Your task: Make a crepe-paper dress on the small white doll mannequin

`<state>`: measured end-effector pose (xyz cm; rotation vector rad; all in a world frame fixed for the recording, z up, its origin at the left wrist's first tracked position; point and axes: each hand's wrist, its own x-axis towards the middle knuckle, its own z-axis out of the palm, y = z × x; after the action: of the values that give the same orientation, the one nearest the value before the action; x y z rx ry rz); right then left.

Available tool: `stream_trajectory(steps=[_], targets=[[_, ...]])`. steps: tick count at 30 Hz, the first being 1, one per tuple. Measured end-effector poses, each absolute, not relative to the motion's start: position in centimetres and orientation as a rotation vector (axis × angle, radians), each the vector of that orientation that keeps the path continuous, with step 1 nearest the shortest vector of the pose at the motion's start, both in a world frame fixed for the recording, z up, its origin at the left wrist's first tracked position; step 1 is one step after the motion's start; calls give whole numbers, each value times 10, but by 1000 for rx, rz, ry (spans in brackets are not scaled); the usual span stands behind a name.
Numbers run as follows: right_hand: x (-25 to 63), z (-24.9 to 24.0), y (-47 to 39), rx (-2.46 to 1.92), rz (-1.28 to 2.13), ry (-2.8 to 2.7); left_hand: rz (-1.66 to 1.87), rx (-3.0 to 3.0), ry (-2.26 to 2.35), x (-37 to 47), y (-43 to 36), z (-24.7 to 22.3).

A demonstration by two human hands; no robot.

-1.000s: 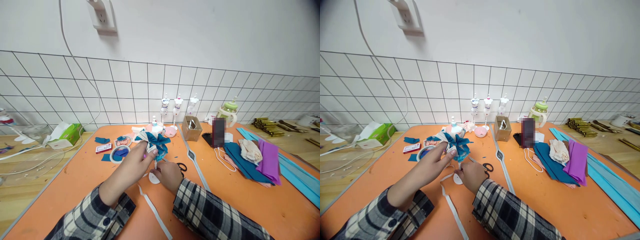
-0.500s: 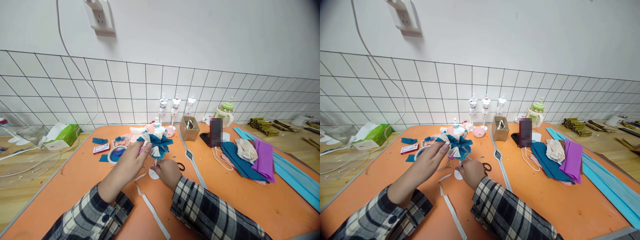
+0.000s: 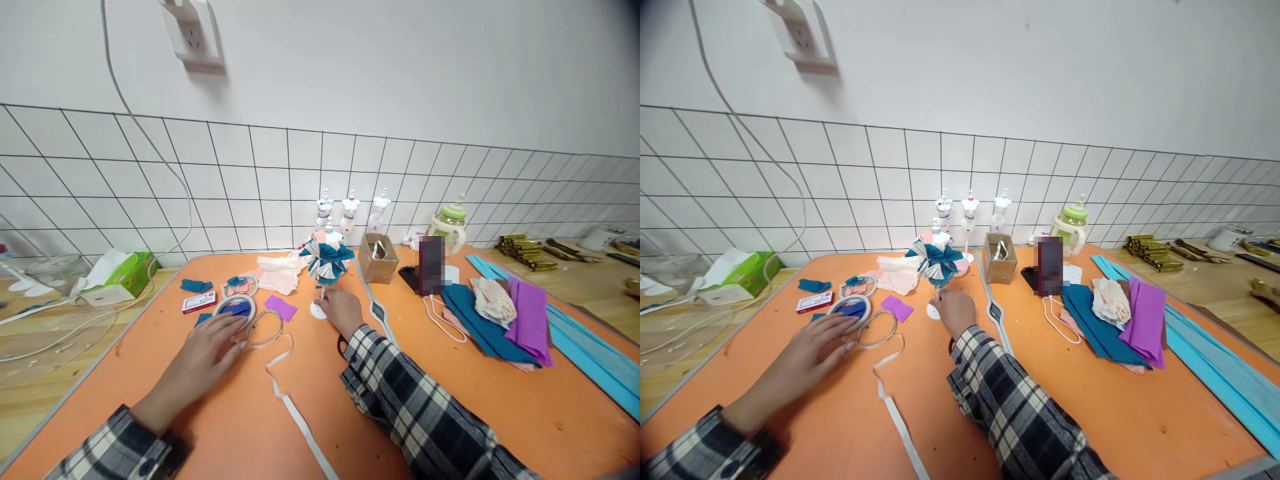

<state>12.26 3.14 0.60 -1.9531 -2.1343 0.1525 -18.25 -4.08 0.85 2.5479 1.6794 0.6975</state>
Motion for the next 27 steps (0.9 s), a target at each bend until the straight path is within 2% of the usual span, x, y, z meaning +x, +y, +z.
stream_trajectory(steps=[7, 16, 27], targets=[[125, 8, 41, -1929, 200, -2114, 517, 2634, 1577, -188, -30, 3], [144, 15, 22, -1900, 195, -2105, 559, 2595, 1534, -186, -28, -4], [146, 13, -50, -1677, 169, -2315, 564, 2717, 1499, -187, -29, -5]])
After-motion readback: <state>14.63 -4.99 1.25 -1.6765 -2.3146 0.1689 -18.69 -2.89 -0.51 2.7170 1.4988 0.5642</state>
